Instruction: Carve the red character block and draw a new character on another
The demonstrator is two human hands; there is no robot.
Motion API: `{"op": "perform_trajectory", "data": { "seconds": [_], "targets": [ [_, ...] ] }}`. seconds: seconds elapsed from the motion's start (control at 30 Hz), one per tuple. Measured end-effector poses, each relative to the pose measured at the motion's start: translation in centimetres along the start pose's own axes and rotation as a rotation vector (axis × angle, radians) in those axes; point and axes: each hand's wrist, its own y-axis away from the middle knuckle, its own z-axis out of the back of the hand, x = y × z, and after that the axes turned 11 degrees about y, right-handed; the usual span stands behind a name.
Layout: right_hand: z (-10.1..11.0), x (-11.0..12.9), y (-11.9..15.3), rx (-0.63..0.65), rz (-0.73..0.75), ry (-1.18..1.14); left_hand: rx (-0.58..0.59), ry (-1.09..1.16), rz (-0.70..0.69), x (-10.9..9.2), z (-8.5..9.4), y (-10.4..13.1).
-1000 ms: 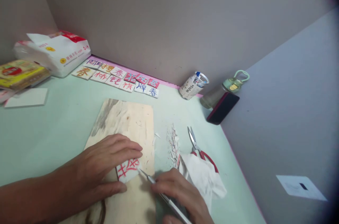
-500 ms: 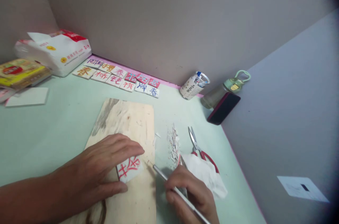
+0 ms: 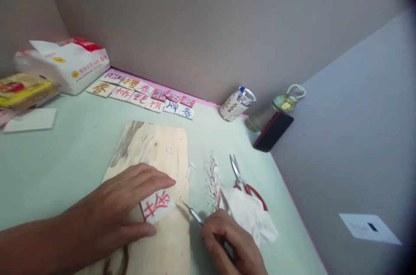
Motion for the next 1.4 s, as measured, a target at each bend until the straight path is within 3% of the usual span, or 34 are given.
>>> {"op": "perform_trajectory", "data": {
  "seconds": [0.13, 0.27, 0.5, 0.77, 0.97, 1.4],
  "targets": [
    [-1.1, 0.3, 0.5, -0.2, 0.042, 0.178, 0.019, -0.013, -0.005, 0.0, 0.1, -0.1],
    [-1.7, 0.2, 0.6, -0.131, 0.153, 0.269, 0.008, -0.011, 0.026, -0.1, 0.1, -0.1],
    [-1.9, 0.7, 0.2, -0.123, 0.206, 0.394, 0.042, -0.006, 0.044, -0.1, 0.1, 0.0],
    [-2.6, 0.9, 0.3, -0.149, 0.215, 0.532, 0.087, -0.066, 0.031, 0.2, 0.3, 0.1],
    [-3.3, 1.4, 0.2, -0.175, 0.169, 0.616, 0.046, -0.097, 0.04, 0.1, -0.1, 0.2],
    [-3.3, 0.9, 0.5, -0.195, 0.155, 0.521, 0.039, -0.145, -0.01, -0.1, -0.1, 0.0]
  ]
}}
